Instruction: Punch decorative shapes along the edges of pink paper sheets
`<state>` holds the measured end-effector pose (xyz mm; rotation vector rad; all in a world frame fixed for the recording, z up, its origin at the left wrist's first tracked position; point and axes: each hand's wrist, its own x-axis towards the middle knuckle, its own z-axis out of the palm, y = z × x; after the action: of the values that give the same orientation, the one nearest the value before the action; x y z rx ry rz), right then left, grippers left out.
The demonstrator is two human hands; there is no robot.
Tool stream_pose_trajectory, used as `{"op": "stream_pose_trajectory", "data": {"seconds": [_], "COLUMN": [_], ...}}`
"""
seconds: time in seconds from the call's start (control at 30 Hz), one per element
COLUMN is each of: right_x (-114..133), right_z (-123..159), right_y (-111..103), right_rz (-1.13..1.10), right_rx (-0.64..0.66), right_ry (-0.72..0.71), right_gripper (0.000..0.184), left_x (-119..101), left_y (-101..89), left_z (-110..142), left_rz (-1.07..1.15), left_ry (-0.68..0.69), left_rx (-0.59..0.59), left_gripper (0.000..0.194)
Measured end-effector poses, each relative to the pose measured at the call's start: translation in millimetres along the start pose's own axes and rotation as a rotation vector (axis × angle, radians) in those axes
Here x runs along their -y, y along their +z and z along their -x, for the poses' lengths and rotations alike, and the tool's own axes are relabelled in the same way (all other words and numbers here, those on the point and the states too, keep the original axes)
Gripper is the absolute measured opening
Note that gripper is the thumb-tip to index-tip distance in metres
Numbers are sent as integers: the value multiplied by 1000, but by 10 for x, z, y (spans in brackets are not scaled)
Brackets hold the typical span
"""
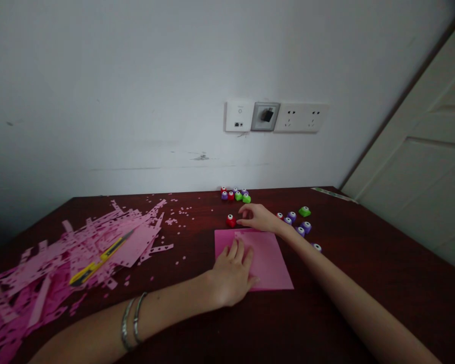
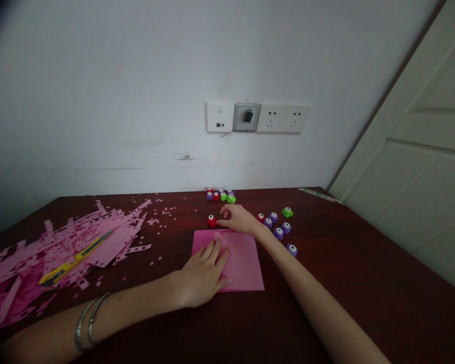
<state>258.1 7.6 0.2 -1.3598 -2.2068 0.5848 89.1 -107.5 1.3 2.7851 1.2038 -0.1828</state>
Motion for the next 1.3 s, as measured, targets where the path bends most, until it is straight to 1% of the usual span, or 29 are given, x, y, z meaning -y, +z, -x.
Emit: {"op": "stream_pose_trajectory", "data": {"seconds": [0.1,0.2,0.33,0.5,0.6,0.7,0.77,0.83,0.9,1.03,1.13,1.3], "right_x": [60,147,228,224,171,98,44,-11,-64,-130,-112,-19], "right_z": [-52,-88,-127,-141,-103,-18,67,173,289,484,558,598], "right_y": [88,149,198,183,103,-51,-186,-326,-449,-590,-608,-595], "right_rz": [99,203,280,260,217,129,56,33,68,229,362,493], "right_rx": [0,6,4,56,22,-22,-4,16,17,75,118,111], "right_ry": [68,114,118,122,116,85,59,78,110,215,290,331], "right_gripper": [44,45,39,27,23,21,23,26,27,19,14,12], "left_x": [3,7,18,33,26,18,21,29,35,18,-7,-25], "left_y": [18,40,86,85,24,-22,-30,-31,-44,-114,-159,-177], "left_z": [-1,0,-1,-3,6,11,8,7,13,55,95,135], "left_rz": [-6,-12,-13,-16,10,48,67,79,88,74,40,8], "left_ry": [4,7,4,11,12,17,36,60,74,57,32,-10], "left_rx": [-27,-42,-88,-105,-76,-32,-22,-19,-1,23,34,65], "left_gripper": [62,61,61,63,71,78,80,80,79,79,78,81]}}
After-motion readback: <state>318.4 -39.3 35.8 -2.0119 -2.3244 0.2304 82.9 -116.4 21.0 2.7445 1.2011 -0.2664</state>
